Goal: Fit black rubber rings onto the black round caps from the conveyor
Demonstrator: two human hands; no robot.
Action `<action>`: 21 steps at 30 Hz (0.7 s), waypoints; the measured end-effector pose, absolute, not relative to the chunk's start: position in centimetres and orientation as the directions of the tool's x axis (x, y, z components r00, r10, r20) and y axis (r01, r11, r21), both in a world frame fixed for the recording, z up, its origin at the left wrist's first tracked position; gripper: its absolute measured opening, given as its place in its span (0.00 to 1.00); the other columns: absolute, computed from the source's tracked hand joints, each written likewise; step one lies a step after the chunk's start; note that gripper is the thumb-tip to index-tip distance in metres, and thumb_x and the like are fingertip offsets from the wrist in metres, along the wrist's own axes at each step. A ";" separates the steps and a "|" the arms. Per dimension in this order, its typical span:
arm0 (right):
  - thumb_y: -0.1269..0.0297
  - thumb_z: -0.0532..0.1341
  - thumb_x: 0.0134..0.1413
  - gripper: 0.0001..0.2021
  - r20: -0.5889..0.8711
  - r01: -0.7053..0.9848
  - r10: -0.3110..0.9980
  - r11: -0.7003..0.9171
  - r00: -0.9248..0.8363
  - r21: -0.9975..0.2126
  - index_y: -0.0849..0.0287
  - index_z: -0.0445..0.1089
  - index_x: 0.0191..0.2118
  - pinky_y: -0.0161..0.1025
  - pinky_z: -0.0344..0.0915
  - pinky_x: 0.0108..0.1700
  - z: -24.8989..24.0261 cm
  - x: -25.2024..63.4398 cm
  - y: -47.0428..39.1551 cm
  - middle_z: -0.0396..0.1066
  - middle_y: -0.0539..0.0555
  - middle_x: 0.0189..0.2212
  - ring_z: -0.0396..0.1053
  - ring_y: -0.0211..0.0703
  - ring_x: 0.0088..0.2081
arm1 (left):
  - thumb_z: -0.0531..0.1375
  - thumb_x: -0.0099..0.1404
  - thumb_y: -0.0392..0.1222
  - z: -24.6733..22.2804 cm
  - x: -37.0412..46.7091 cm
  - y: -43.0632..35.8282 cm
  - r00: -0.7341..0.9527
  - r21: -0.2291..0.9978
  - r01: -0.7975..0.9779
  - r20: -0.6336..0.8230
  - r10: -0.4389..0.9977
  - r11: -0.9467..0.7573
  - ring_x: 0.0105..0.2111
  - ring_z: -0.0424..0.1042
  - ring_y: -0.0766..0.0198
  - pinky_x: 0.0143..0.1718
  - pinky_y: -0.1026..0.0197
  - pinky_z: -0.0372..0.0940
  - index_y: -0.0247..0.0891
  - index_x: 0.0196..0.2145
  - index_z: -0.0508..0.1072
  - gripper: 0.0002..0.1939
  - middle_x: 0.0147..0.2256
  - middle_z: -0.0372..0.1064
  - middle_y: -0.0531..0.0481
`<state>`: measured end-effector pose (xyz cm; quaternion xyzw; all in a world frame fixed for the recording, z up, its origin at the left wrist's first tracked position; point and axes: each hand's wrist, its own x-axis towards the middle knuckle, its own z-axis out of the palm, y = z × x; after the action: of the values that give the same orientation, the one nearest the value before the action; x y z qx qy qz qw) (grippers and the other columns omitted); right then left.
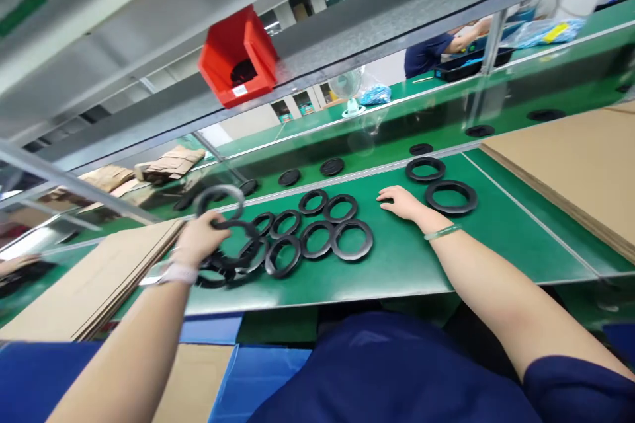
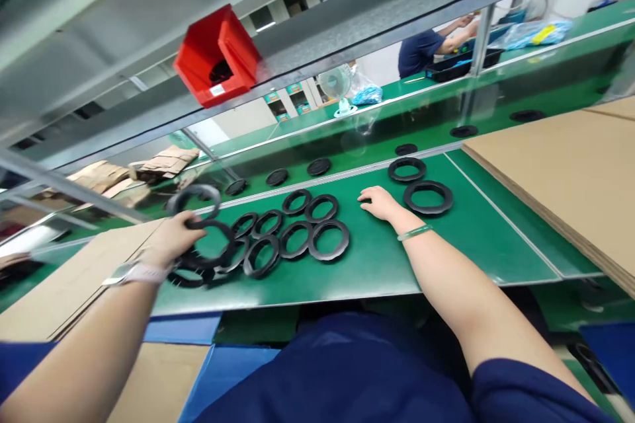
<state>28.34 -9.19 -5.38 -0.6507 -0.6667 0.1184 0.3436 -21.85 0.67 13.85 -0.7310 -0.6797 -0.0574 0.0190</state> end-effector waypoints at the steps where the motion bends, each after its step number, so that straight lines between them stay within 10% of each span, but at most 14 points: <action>1: 0.70 0.68 0.55 0.12 0.305 0.780 0.949 0.130 0.081 -0.611 0.56 0.81 0.45 0.54 0.62 0.65 -5.4 28.4 -9.2 0.75 0.57 0.53 0.68 0.56 0.58 | 0.64 0.62 0.42 13.3 -19.7 1.3 0.161 0.061 0.985 0.052 0.986 -0.164 0.32 0.70 0.60 0.36 0.58 0.66 0.37 0.39 0.70 0.10 0.30 0.69 0.53; 12: 0.69 0.68 0.51 0.09 0.327 0.684 0.934 0.143 0.146 -0.715 0.53 0.82 0.39 0.55 0.65 0.62 -5.2 28.4 -9.3 0.78 0.55 0.47 0.72 0.55 0.54 | 0.66 0.66 0.44 8.4 -3.4 0.2 0.540 0.148 0.832 0.003 0.842 -0.534 0.42 0.70 0.57 0.49 0.49 0.69 0.35 0.46 0.72 0.14 0.44 0.69 0.45; 21: 0.50 0.60 0.59 0.22 0.421 0.476 0.715 0.139 0.559 -0.868 0.62 0.78 0.49 0.50 0.73 0.51 -3.6 31.5 -9.6 0.78 0.61 0.45 0.76 0.53 0.45 | 0.66 0.66 0.46 10.7 9.2 -4.2 0.662 0.329 0.687 0.086 0.745 -0.648 0.43 0.71 0.56 0.49 0.49 0.69 0.36 0.51 0.70 0.19 0.45 0.70 0.43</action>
<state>31.54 -9.61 -3.59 -0.6486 -0.4591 0.0996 0.5989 9.16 -4.21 10.66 -0.9015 -0.3969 -0.1074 -0.1353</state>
